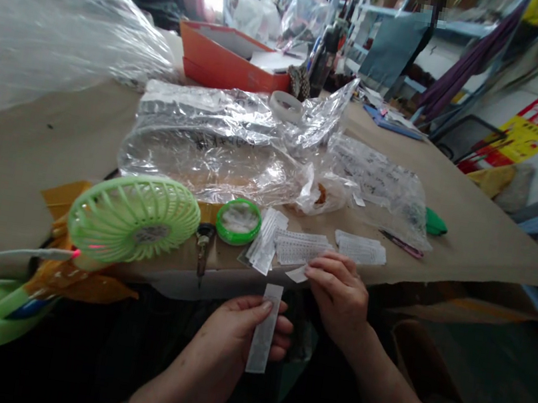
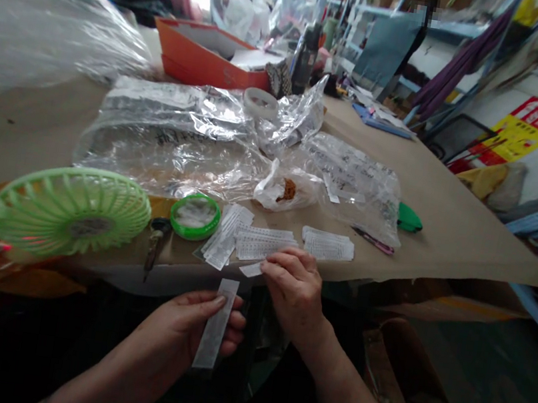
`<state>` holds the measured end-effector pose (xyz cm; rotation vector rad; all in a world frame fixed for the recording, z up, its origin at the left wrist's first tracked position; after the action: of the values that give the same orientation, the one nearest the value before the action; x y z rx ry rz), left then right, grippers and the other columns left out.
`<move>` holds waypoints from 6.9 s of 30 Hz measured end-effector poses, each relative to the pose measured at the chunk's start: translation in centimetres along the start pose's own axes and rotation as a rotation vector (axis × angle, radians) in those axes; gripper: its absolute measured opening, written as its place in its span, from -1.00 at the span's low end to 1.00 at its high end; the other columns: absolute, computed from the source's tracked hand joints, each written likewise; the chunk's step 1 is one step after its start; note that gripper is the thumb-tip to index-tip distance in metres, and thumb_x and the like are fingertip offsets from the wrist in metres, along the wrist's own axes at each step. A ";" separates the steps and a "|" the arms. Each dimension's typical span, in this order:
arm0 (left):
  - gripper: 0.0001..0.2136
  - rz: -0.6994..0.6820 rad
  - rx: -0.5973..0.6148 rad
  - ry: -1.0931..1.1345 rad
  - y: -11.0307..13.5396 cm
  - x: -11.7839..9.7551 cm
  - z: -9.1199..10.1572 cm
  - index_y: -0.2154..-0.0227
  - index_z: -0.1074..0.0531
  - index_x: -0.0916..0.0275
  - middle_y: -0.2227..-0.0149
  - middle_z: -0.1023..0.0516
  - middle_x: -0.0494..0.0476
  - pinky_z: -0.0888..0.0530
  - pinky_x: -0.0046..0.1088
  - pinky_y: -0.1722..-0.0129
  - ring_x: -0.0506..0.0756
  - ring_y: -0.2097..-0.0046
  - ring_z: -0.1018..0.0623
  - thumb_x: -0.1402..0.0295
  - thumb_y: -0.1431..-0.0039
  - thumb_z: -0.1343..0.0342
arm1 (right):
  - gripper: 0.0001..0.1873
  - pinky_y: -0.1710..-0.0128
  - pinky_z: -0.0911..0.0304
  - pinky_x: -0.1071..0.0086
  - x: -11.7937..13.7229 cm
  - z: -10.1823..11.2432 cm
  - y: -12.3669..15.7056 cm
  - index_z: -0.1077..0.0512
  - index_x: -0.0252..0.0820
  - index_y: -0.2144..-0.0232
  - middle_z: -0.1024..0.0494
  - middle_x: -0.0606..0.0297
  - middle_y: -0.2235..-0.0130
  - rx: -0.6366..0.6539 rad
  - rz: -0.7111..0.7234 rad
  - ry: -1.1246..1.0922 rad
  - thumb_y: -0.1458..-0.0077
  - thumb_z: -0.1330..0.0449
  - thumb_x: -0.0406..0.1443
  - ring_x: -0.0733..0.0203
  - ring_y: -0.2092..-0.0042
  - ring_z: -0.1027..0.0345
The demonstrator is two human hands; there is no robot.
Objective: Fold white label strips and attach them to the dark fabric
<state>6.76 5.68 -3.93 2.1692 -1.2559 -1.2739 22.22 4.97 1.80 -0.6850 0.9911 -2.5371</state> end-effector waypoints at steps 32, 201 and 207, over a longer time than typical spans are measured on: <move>-0.82 0.079 0.088 0.063 -0.1 1.3 -0.1 0.37 -0.54 0.34 0.46 -0.61 0.18 -0.49 -0.43 0.40 0.07 0.43 -0.56 0.34 0.04 -0.28 | -0.75 0.02 -0.32 0.13 0.4 1.6 2.4 -0.40 -0.15 0.10 -0.53 0.20 0.22 0.150 0.011 -0.083 -0.14 -0.14 -0.34 0.09 0.00 -0.31; -0.85 -0.988 -0.468 -0.940 6.1 -5.9 6.6 0.48 -0.46 0.21 0.56 -0.50 -0.08 -0.35 -0.65 0.48 -0.06 0.51 -0.46 0.45 -0.15 -0.04 | -0.91 0.45 -0.26 0.52 7.1 -9.5 -1.2 -0.44 -0.20 0.35 -0.46 0.40 0.49 0.404 -0.551 -0.769 -0.11 -0.16 -0.29 0.37 0.47 -0.32; -0.87 -0.897 -0.463 -0.968 4.8 -4.1 8.3 0.38 -0.53 0.20 0.44 -0.62 0.01 -0.47 -0.56 0.37 0.03 0.39 -0.58 0.38 -0.11 -0.07 | -0.95 0.40 -0.29 0.48 6.2 -5.0 -1.2 -0.44 -0.21 0.38 -0.46 0.35 0.47 0.302 -0.197 -0.384 -0.11 -0.17 -0.38 0.35 0.44 -0.34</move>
<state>-3.48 7.52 -3.16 1.7721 -0.0036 -2.8163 14.18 5.59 1.40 -1.1626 0.4195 -2.5009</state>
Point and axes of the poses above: each hand's wrist, its own y-axis away from the middle knuckle, its own z-axis out of the back of the hand, x = y × z, the point moved 5 cm from there along -y, towards the middle knuckle
